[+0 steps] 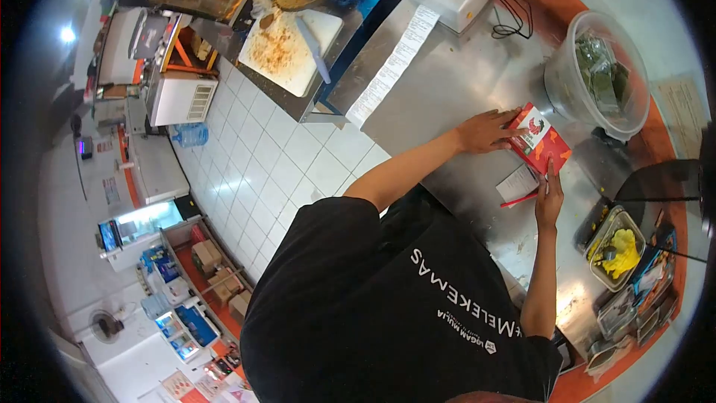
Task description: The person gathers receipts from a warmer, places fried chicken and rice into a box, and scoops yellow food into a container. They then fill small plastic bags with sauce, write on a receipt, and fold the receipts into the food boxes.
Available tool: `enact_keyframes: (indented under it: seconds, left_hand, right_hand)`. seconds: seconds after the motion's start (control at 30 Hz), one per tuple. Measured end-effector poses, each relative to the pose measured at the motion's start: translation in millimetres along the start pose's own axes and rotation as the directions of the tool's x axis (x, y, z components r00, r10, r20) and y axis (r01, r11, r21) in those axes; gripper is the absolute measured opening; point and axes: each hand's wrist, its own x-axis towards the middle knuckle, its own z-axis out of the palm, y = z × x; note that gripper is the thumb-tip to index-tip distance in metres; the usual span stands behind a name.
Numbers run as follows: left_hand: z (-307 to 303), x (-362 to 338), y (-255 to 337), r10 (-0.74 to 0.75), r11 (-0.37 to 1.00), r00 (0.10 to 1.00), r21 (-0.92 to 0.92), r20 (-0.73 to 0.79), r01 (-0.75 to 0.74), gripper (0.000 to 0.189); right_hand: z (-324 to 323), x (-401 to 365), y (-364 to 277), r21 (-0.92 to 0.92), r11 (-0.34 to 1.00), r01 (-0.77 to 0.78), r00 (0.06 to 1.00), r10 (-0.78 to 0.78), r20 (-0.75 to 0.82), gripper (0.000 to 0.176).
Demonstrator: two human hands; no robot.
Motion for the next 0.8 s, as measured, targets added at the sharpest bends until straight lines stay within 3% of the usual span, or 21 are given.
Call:
enact_keyframes:
  seconds: [0.03, 0.1, 0.23, 0.3, 0.33, 0.4, 0.47, 0.5, 0.53, 0.57, 0.6, 0.63, 0.67, 0.7, 0.73, 0.77, 0.8]
  left_hand:
    - [4.2, 2.3, -5.1, 0.013, 1.000, 1.000, 0.011, -0.003, -0.013, 0.056]
    - [16.2, -5.8, -3.7, 0.021, 1.000, 1.000, 0.006, -0.006, -0.021, 0.057]
    - [16.4, -3.5, -14.1, 0.061, 0.996, 0.998, 0.071, 0.005, -0.062, 0.059]
    - [25.2, -3.1, -16.1, 0.014, 0.996, 1.000, 0.085, 0.021, -0.016, 0.065]
    - [19.4, -8.4, -11.9, 0.023, 0.997, 1.000, 0.077, 0.021, -0.025, 0.065]
    - [-1.2, -17.2, -0.1, -0.033, 0.978, 0.999, 0.209, 0.028, 0.027, 0.071]
    - [-31.7, -59.0, 8.7, -0.144, 0.988, 0.966, 0.031, -0.216, 0.154, 0.079]
    - [-60.5, -90.2, 10.7, -0.235, 0.971, 0.916, -0.029, -0.325, 0.239, 0.082]
    - [-69.1, -131.5, -4.8, -0.269, 0.956, 0.807, -0.044, -0.525, 0.290, 0.087]
    - [-71.9, -176.0, -26.5, -0.289, 0.938, 0.654, -0.070, -0.699, 0.339, 0.091]
    - [-78.3, -213.6, -37.9, -0.481, 0.807, 0.458, -0.175, -0.747, 0.563, 0.100]
    - [-88.7, -252.8, -52.3, -0.582, 0.732, 0.320, -0.310, -0.748, 0.607, 0.101]
    - [-93.2, -283.1, -65.7, -0.669, 0.642, 0.178, -0.439, -0.722, 0.629, 0.102]
    - [-84.5, -299.3, -79.9, -0.673, 0.645, 0.190, -0.441, -0.715, 0.624, 0.102]
    - [-72.3, -314.2, -92.9, -0.741, 0.658, 0.237, -0.610, -0.628, 0.441, 0.108]
    - [-62.9, -328.2, -101.9, -0.786, 0.611, 0.301, -0.754, -0.540, 0.241, 0.114]
    - [-59.2, -340.1, -110.9, -0.785, 0.609, 0.313, -0.758, -0.535, 0.234, 0.114]
  right_hand:
    - [0.2, 4.9, -3.4, -0.004, 1.000, 0.020, 1.000, -0.020, 0.004, 0.051]
    - [-0.6, -1.5, -16.3, -0.015, 0.989, -0.145, 0.989, 0.146, 0.030, 0.049]
    - [1.5, -9.7, -8.9, 0.024, 0.973, -0.231, 0.965, 0.226, 0.132, 0.052]
    - [11.7, -12.8, -7.3, -0.173, 0.967, -0.188, 0.977, 0.203, 0.071, 0.056]
    - [15.8, -15.5, -10.7, -0.181, 0.964, -0.195, 0.976, 0.210, 0.065, 0.056]
    - [22.3, -17.0, -17.6, -0.415, 0.908, -0.064, 0.998, 0.047, -0.050, 0.062]
    - [27.1, -19.5, -32.0, -0.424, 0.890, -0.167, 0.986, 0.163, -0.046, 0.065]
    - [32.2, -19.7, -54.6, -0.505, 0.840, -0.199, 0.979, 0.142, -0.150, 0.064]
    - [40.5, -17.8, -75.9, -0.581, 0.780, -0.232, 0.963, 0.102, -0.248, 0.063]
    - [62.9, -20.0, -97.6, -0.368, 0.887, -0.278, 0.928, 0.149, -0.341, 0.057]
    - [86.1, -28.5, -104.7, -0.420, 0.875, -0.242, 0.953, 0.134, -0.270, 0.047]
    - [111.0, -26.0, -164.4, 0.079, 0.880, -0.468, 0.873, 0.474, -0.116, 0.033]
    - [152.0, -39.6, -160.4, 0.137, 0.889, -0.437, 0.899, 0.426, 0.100, 0.026]
    - [182.1, -35.9, -196.2, 0.274, 0.743, -0.611, 0.765, 0.464, 0.448, 0.029]
    - [221.1, -36.2, -212.1, 0.251, 0.658, -0.710, 0.591, 0.363, 0.720, 0.039]
    - [246.7, -25.2, -246.5, 0.148, 0.624, -0.767, 0.399, 0.283, 0.872, 0.055]
    - [270.2, -18.1, -275.8, 0.095, 0.656, -0.749, 0.380, 0.308, 0.872, 0.072]
